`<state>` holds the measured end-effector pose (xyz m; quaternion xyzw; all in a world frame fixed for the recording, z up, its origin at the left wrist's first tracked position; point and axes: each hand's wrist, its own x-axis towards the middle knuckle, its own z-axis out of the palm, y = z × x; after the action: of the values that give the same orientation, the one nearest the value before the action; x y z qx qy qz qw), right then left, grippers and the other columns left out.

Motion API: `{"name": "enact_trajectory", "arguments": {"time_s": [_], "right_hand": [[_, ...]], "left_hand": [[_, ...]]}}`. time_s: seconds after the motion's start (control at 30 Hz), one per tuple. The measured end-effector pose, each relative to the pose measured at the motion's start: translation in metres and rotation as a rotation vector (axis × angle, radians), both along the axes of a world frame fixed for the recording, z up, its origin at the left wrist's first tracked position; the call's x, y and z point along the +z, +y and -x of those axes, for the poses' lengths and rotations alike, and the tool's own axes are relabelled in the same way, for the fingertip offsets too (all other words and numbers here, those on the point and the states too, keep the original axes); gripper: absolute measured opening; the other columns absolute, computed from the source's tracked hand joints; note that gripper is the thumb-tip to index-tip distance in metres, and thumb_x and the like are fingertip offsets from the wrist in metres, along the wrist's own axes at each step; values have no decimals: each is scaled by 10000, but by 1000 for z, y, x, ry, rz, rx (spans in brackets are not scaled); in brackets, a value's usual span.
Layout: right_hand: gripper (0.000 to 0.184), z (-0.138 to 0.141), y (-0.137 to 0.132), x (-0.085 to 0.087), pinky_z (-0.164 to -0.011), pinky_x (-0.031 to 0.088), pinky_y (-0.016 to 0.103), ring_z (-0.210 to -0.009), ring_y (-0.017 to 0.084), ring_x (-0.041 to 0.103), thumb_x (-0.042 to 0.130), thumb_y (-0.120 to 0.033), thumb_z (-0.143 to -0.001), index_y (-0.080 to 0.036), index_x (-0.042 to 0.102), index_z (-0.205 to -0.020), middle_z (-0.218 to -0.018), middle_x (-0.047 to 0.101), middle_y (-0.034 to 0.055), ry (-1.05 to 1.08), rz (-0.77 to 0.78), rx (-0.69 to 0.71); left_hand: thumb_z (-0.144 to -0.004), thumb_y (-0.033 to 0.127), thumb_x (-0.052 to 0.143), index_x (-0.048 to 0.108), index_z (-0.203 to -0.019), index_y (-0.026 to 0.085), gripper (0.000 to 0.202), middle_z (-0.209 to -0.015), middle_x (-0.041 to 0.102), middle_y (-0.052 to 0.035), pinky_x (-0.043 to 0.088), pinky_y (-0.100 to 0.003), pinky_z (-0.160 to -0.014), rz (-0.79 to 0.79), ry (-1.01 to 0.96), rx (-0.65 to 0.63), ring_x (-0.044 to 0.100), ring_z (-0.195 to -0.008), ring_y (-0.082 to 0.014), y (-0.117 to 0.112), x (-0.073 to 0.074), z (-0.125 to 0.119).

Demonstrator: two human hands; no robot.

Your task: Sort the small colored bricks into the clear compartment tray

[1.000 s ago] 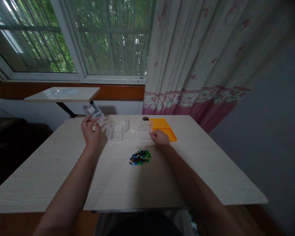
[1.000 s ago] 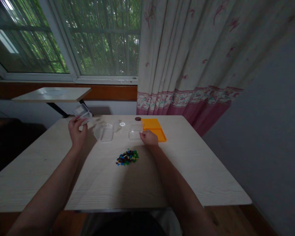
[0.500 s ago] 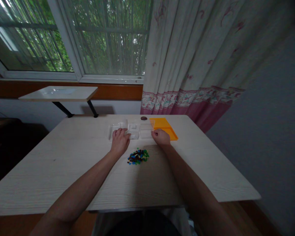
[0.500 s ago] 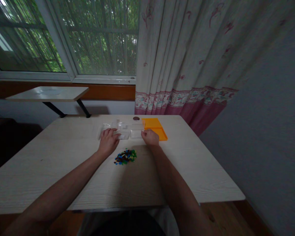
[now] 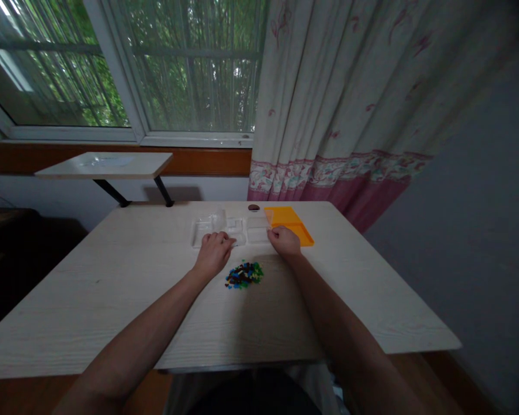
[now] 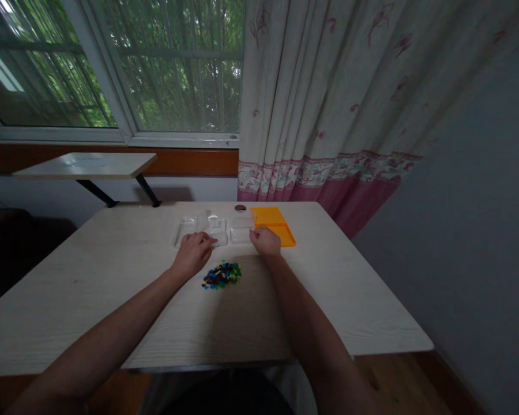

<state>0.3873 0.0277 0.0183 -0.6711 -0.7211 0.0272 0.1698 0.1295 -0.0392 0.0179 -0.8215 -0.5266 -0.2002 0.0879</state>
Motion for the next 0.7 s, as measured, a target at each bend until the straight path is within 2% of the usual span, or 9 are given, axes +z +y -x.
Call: {"name": "enact_trajectory", "arguments": {"time_s": [0.17, 0.33, 0.4, 0.5, 0.6, 0.7], "right_hand": [[444, 0, 0, -1, -660, 350, 251, -871, 170, 610, 402, -452, -995, -217, 739, -829, -948, 717, 56, 7, -10, -4], [430, -2, -1, -1, -655, 345, 248, -866, 168, 611, 413, -437, -987, -211, 743, -829, -962, 726, 60, 3, -28, -21], [435, -4, 0, 0, -644, 340, 250, -853, 169, 614, 412, -435, -983, -206, 742, -815, -961, 728, 64, -3, -27, -36], [458, -8, 1, 0, -633, 339, 254, -825, 175, 620, 399, -453, -979, -210, 751, -815, -935, 731, 66, 6, 3, -56], [475, -9, 2, 0, -640, 350, 258, -802, 185, 623, 384, -471, -978, -216, 763, -849, -889, 733, 70, 18, 37, -78], [473, -9, 2, 0, -647, 355, 264, -805, 193, 629, 381, -470, -977, -218, 764, -860, -889, 738, 75, 17, 40, -86]], "left_hand": [[-938, 200, 495, 687, -1200, 241, 328, -1122, 635, -109, 462, -445, -935, 14, -73, -60, 592, -1027, -250, 10, -12, 0], [-942, 167, 466, 688, -1194, 178, 336, -1176, 616, -127, 491, -404, -973, 21, -167, -143, 590, -1080, -240, 22, -26, 3], [-945, 163, 450, 668, -1222, 164, 352, -1207, 597, -135, 491, -391, -991, 26, -208, -163, 584, -1110, -234, 22, -27, 3], [-954, 213, 460, 634, -1265, 173, 358, -1179, 587, -131, 508, -373, -960, 38, -239, -184, 594, -1073, -226, 16, -17, 2], [-962, 275, 466, 636, -1239, 181, 337, -1117, 585, -128, 496, -395, -955, -40, -256, -91, 576, -1056, -247, 11, -4, 4], [-953, 270, 471, 562, -1325, 151, 401, -1235, 561, -164, 418, -472, -1048, -181, -266, 82, 502, -1187, -304, 11, 1, 12]]}}
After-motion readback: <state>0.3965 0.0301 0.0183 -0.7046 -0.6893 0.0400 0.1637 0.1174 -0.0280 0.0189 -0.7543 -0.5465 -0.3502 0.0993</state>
